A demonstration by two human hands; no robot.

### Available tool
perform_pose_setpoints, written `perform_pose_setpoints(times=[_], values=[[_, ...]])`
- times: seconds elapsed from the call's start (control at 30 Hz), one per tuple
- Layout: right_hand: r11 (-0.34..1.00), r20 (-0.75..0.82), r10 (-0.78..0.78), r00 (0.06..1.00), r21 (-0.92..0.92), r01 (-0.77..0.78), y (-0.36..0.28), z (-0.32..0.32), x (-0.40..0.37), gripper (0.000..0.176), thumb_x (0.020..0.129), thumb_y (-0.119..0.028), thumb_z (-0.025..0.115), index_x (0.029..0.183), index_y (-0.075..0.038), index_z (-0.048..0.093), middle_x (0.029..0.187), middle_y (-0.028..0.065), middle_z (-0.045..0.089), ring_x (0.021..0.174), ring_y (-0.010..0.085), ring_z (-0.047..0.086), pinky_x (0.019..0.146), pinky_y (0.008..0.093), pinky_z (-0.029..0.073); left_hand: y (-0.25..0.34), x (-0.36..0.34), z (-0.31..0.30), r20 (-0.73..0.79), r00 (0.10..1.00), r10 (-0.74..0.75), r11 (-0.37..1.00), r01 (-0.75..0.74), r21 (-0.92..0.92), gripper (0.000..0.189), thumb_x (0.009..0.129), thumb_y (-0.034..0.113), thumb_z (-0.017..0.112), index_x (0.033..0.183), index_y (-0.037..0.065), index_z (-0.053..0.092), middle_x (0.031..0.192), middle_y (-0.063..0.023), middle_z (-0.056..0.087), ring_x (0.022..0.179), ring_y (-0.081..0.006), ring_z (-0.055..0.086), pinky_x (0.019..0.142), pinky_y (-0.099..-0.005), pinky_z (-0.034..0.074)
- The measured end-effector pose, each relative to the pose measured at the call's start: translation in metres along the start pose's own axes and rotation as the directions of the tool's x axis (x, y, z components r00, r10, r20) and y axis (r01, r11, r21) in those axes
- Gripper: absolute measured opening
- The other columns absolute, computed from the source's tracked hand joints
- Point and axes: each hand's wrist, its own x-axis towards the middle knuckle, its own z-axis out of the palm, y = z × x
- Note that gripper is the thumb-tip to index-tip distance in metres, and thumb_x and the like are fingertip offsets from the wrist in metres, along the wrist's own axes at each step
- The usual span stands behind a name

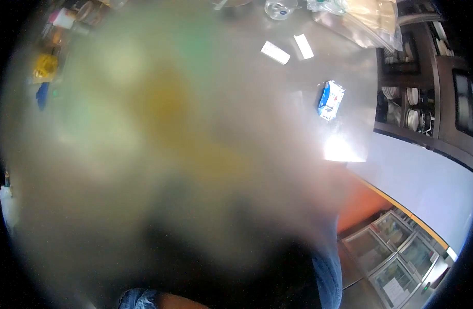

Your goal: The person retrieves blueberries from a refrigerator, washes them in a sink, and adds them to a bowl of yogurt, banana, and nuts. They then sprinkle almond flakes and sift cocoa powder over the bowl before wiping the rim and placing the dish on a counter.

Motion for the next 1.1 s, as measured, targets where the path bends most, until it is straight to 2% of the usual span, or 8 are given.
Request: perform_pose_setpoints(times=[0.1, 0.23, 0.33, 0.63, 0.7, 0.93, 1.0, 1.1], values=[[0.997, 0.056, 0.067, 0.996, 0.034, -0.069, 0.001, 0.007, -0.001, 0.037, 0.072, -0.010, 0.063, 0.108, -0.007, 0.054, 0.101, 0.0142, 0.050, 0.094, 0.0317, 0.052, 0.075, 0.0382, 0.046, 0.000, 0.003, -0.003, 0.013, 1.000, -0.001, 1.000, 0.001, -0.006, 0.030, 0.090, 0.029, 0.050, 0.098, 0.001, 0.057, 0.087, -0.0112, 0.063, 0.075, -0.0215, 0.062, 0.052, -0.0267, 0.049], [0.996, 0.009, 0.082, 0.997, 0.024, -0.082, 0.001, 0.006, 0.002, 0.032, 0.072, -0.009, 0.062, 0.102, -0.005, 0.053, 0.096, 0.0142, 0.051, 0.089, 0.0325, 0.052, 0.073, 0.0394, 0.046, -0.001, 0.007, -0.005, 0.036, 0.999, -0.007, 1.000, 0.008, -0.020, 0.030, 0.090, 0.029, 0.050, 0.097, 0.001, 0.057, 0.087, -0.0111, 0.063, 0.075, -0.0217, 0.062, 0.051, -0.0266, 0.050], [0.999, 0.065, 0.036, 0.997, 0.009, -0.036, 0.001, 0.002, 0.005, 0.028, 0.072, -0.007, 0.061, 0.098, -0.005, 0.053, 0.094, 0.0138, 0.051, 0.087, 0.0327, 0.052, 0.071, 0.0401, 0.045, -0.001, 0.007, -0.005, 0.027, 1.000, -0.015, 1.000, 0.015, -0.025, 0.030, 0.091, 0.029, 0.050, 0.097, 0.001, 0.057, 0.086, -0.0111, 0.063, 0.074, -0.0218, 0.063, 0.051, -0.0267, 0.050], [0.996, -0.071, -0.054, 0.996, 0.063, 0.058, 0.007, 0.005, 0.012, 0.025, 0.069, -0.003, 0.058, 0.094, -0.005, 0.055, 0.091, 0.0125, 0.052, 0.085, 0.0312, 0.052, 0.070, 0.0398, 0.045, -0.001, 0.011, -0.007, 0.025, 1.000, -0.009, 1.000, 0.010, -0.022, 0.029, 0.090, 0.029, 0.051, 0.097, 0.001, 0.058, 0.087, -0.0112, 0.063, 0.074, -0.0219, 0.063, 0.051, -0.0268, 0.050], [0.999, 0.065, -0.053, 0.996, 0.013, 0.052, 0.010, 0.005, 0.013, 0.027, 0.068, -0.003, 0.058, 0.095, -0.005, 0.056, 0.092, 0.0118, 0.053, 0.087, 0.0311, 0.052, 0.071, 0.0398, 0.046, 0.000, 0.009, -0.005, 0.009, 1.000, -0.011, 1.000, 0.011, -0.020, 0.029, 0.090, 0.029, 0.051, 0.097, 0.001, 0.058, 0.087, -0.0113, 0.063, 0.075, -0.0220, 0.063, 0.052, -0.0271, 0.050], [0.987, -0.021, -0.151, 0.988, 0.055, 0.152, 0.016, 0.009, 0.011, 0.027, 0.067, -0.003, 0.058, 0.095, -0.006, 0.057, 0.094, 0.0112, 0.054, 0.091, 0.0318, 0.053, 0.072, 0.0401, 0.047, -0.003, 0.015, -0.012, 0.030, 1.000, -0.006, 1.000, 0.006, -0.027, 0.030, 0.090, 0.029, 0.051, 0.099, 0.001, 0.058, 0.088, -0.0118, 0.063, 0.077, -0.0230, 0.063, 0.053, -0.0277, 0.050], [0.988, 0.113, -0.134, 0.985, 0.090, 0.124, 0.012, 0.002, 0.015, 0.027, 0.069, -0.004, 0.056, 0.096, -0.007, 0.057, 0.097, 0.0110, 0.053, 0.094, 0.0318, 0.052, 0.075, 0.0398, 0.047, -0.003, 0.017, -0.013, 0.036, 0.999, -0.009, 1.000, 0.010, -0.029, 0.030, 0.090, 0.028, 0.051, 0.100, 0.000, 0.057, 0.089, -0.0120, 0.063, 0.077, -0.0236, 0.063, 0.054, -0.0283, 0.051], [0.990, 0.098, -0.140, 0.985, 0.015, 0.139, 0.008, 0.004, 0.015, 0.027, 0.070, -0.004, 0.054, 0.097, -0.007, 0.057, 0.100, 0.0111, 0.052, 0.096, 0.0312, 0.051, 0.077, 0.0391, 0.046, -0.004, 0.019, -0.015, 0.038, 0.999, -0.013, 0.999, 0.014, -0.038, 0.031, 0.090, 0.028, 0.051, 0.100, 0.000, 0.057, 0.089, -0.0121, 0.063, 0.078, -0.0240, 0.063, 0.055, -0.0288, 0.052]])
